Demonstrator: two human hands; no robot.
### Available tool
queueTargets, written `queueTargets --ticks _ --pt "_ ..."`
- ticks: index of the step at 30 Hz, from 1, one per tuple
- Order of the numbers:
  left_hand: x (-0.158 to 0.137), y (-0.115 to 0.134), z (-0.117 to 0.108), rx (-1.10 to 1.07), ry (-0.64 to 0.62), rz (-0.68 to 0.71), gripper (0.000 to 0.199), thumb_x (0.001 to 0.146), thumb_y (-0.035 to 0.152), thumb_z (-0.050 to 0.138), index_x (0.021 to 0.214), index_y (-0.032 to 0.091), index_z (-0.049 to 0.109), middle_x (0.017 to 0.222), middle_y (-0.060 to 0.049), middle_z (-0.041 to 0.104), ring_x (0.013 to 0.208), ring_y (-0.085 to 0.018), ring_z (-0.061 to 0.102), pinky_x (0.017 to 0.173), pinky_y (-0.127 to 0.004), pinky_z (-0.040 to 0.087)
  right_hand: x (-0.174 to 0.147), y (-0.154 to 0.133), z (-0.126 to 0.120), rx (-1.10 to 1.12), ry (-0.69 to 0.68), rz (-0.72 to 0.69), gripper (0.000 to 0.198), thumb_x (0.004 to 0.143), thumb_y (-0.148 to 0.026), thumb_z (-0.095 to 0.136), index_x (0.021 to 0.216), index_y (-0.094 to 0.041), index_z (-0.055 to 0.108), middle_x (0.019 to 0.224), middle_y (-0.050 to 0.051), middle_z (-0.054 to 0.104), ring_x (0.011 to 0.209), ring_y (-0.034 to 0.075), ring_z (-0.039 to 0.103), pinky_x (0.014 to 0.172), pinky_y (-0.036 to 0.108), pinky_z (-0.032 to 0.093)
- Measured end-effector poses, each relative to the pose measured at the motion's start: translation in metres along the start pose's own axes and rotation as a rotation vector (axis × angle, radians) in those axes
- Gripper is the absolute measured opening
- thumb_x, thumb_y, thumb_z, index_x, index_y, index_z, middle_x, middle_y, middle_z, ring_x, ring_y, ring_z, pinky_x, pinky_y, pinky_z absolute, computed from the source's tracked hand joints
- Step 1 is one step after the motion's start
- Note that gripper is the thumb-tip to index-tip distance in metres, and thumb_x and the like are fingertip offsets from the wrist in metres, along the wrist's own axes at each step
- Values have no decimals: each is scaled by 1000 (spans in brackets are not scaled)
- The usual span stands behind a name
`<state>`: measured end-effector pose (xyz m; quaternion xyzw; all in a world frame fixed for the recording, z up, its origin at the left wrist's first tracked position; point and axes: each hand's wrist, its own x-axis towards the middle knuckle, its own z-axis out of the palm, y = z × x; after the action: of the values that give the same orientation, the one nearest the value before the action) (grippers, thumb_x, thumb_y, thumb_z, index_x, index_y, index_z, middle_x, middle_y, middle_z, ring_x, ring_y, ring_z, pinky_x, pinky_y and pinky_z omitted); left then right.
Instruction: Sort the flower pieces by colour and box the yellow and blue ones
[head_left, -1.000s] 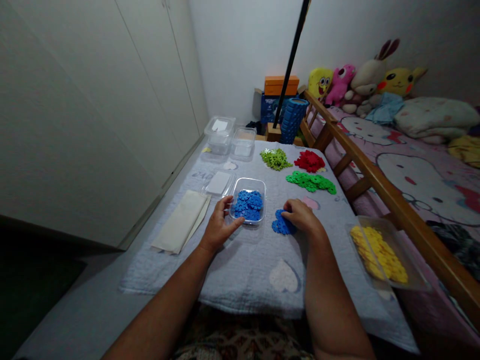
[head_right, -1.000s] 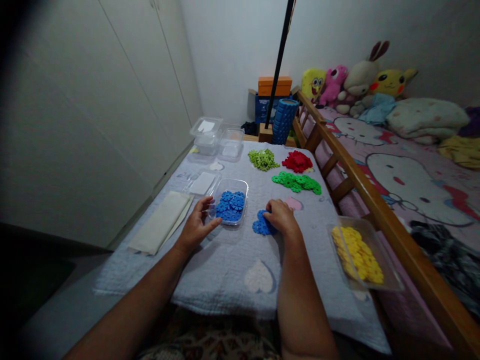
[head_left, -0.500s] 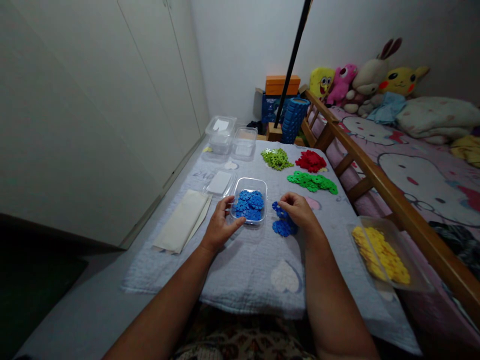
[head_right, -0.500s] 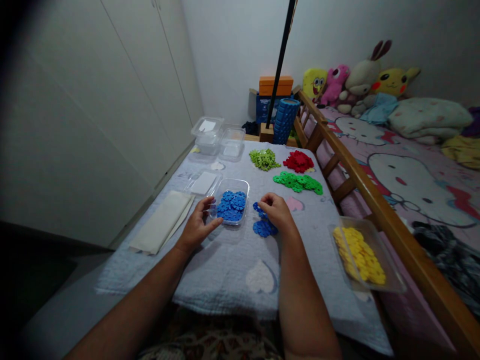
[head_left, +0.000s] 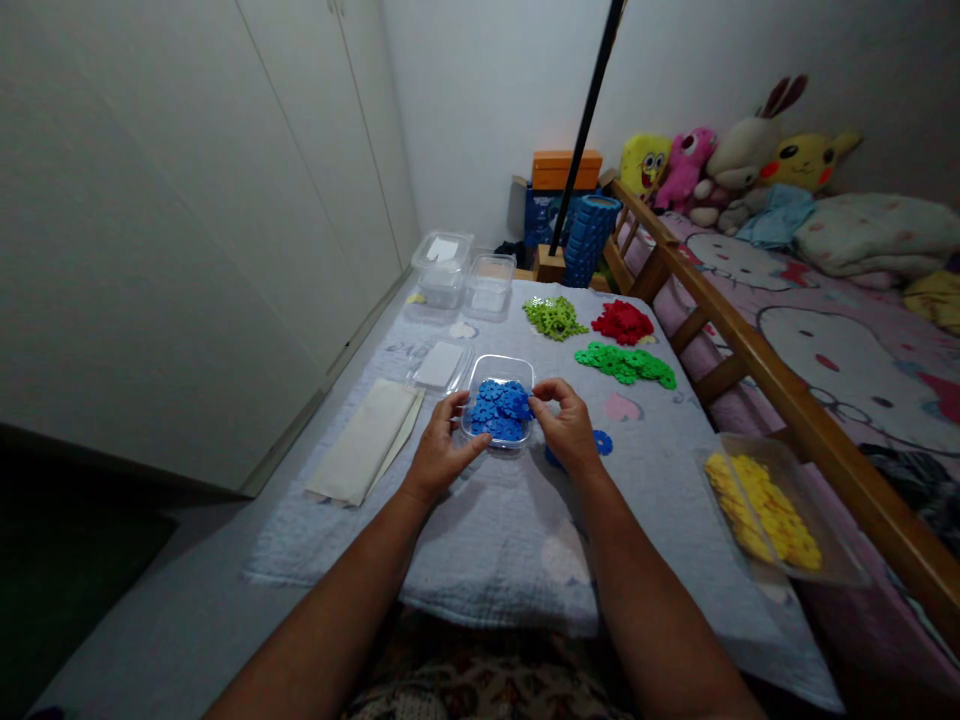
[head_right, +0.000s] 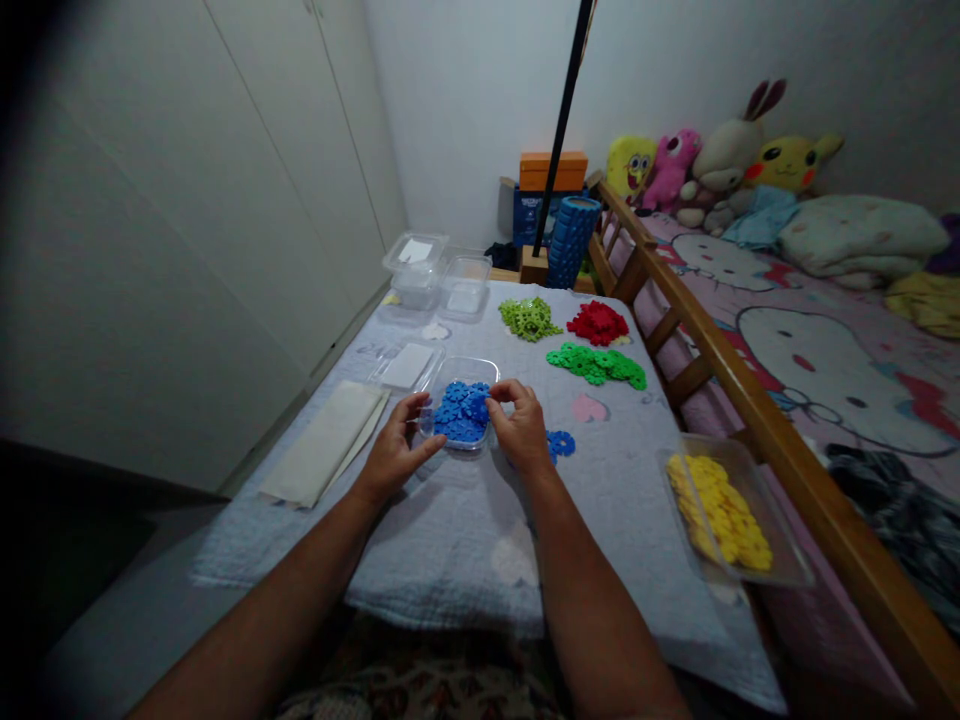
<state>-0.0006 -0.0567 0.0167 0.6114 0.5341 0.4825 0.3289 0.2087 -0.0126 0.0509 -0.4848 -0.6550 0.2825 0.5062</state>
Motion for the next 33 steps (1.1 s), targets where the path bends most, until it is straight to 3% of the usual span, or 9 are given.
queueTargets --ticks 7,14,18,26,31,33 --pt "0 0 0 -8 -4 6 66 77 40 76 134 22 47 132 -12 55 120 -27 56 97 -42 48 -10 -11 14 -235 -89 -74 10 85 -24 61 90 -25 70 92 4 70 99 24 59 102 45 36" --pt "0 2 0 -19 -6 0 67 77 40 76 134 23 46 132 -12 55 121 -26 56 99 -43 48 -11 -13 16 -381 -192 -72 18 90 -24 57 96 -30 73 101 5 73 109 27 56 115 54 20" --pt "0 3 0 -25 -2 -3 67 77 41 77 134 23 47 132 -12 55 121 -27 57 98 -43 49 -9 -12 10 -389 -165 -75 20 90 -25 56 99 -28 73 104 5 73 109 27 56 112 50 26" --pt "0 3 -1 -4 -2 -9 67 77 41 76 134 22 46 132 -12 56 121 -27 56 99 -42 48 14 6 -38 -372 10 -44 16 86 -27 54 90 -22 69 98 8 70 101 26 58 96 40 41" --pt "0 4 0 -6 -2 -14 66 76 41 76 133 22 47 131 -12 56 119 -26 57 97 -41 49 17 42 -75 -591 -149 173 7 76 -28 63 76 -21 64 79 5 64 79 21 57 80 35 43" --pt "0 4 0 -5 1 -17 66 76 41 76 133 23 47 131 -11 56 119 -26 57 97 -42 49 14 54 -85 -637 -226 238 12 73 -31 68 70 -21 61 71 2 61 75 20 56 75 33 42"
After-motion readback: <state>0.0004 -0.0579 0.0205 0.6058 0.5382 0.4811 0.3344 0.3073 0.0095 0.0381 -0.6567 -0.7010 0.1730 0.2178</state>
